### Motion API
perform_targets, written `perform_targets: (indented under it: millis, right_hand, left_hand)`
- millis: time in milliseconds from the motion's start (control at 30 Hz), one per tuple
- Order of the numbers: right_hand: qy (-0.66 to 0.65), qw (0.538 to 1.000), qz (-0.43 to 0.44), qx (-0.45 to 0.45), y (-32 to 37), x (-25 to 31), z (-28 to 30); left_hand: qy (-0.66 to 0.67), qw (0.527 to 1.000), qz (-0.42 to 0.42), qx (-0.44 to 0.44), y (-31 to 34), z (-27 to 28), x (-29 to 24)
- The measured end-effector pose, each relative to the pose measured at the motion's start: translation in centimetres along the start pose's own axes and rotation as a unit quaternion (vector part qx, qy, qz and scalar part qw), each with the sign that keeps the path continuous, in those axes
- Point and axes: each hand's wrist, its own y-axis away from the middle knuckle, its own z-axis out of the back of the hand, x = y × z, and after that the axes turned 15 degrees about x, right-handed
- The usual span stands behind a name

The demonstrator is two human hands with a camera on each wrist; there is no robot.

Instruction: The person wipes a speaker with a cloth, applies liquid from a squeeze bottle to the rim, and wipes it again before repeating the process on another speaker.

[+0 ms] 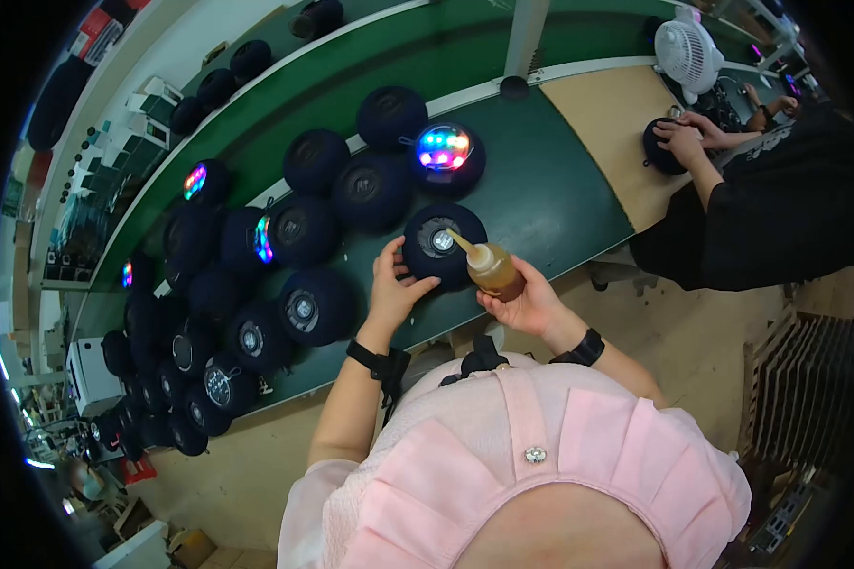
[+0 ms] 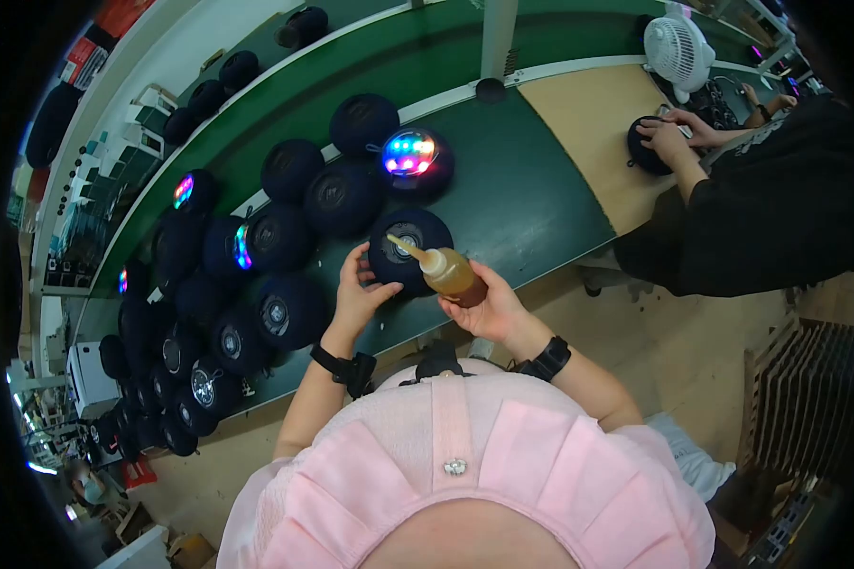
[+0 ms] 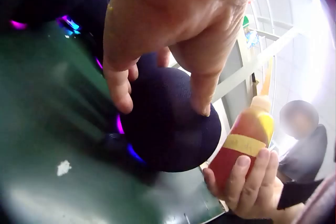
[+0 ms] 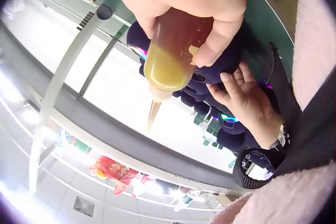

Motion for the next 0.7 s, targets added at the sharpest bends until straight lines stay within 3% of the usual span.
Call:
perform_targets:
  millis: [267, 367, 400, 467, 500, 567, 600, 633, 700]
  right_hand:
    - [0.002, 0.994, 0.107, 0.035, 4.5, 1.6, -1.3]
    - [0.008, 0.986, 0.142, 0.083, 5.8, 2.1, -1.0]
    - [0.009, 0.985, 0.154, 0.079, 6.3, 2.2, -0.9]
    - [0.008, 0.982, 0.17, 0.078, 7.1, 2.6, -0.3]
    - [-0.003, 0.982, 0.169, 0.081, 7.5, 2.6, 0.4]
    - [-0.015, 0.981, 0.173, 0.088, 7.7, 2.4, 1.0]
    - [-0.014, 0.981, 0.181, 0.073, 7.8, 2.3, 1.0]
    - [-0.013, 0.98, 0.189, 0.058, 7.9, 2.2, 1.1]
    - [-0.009, 0.98, 0.191, 0.049, 7.9, 2.2, 1.2]
  left_hand:
    - [-0.081, 0.995, -0.047, 0.036, -6.3, -7.5, -2.7]
    - [0.056, 0.989, -0.104, 0.085, -10.3, -10.3, -3.0]
    - [0.035, 0.987, -0.137, 0.073, -11.5, -10.1, -3.5]
    - [-0.234, 0.942, -0.232, -0.059, -13.0, -7.2, -6.9]
    - [-0.354, 0.889, -0.257, -0.139, -14.1, -5.9, -7.2]
    - [-0.45, 0.871, -0.106, -0.165, -14.5, -4.4, -11.1]
    - [-0.472, 0.876, -0.036, -0.095, -14.9, -3.8, -11.5]
    - [-0.473, 0.875, -0.039, -0.093, -15.0, -3.4, -11.4]
    - [-0.564, 0.825, 0.008, 0.012, -14.8, -3.1, -10.5]
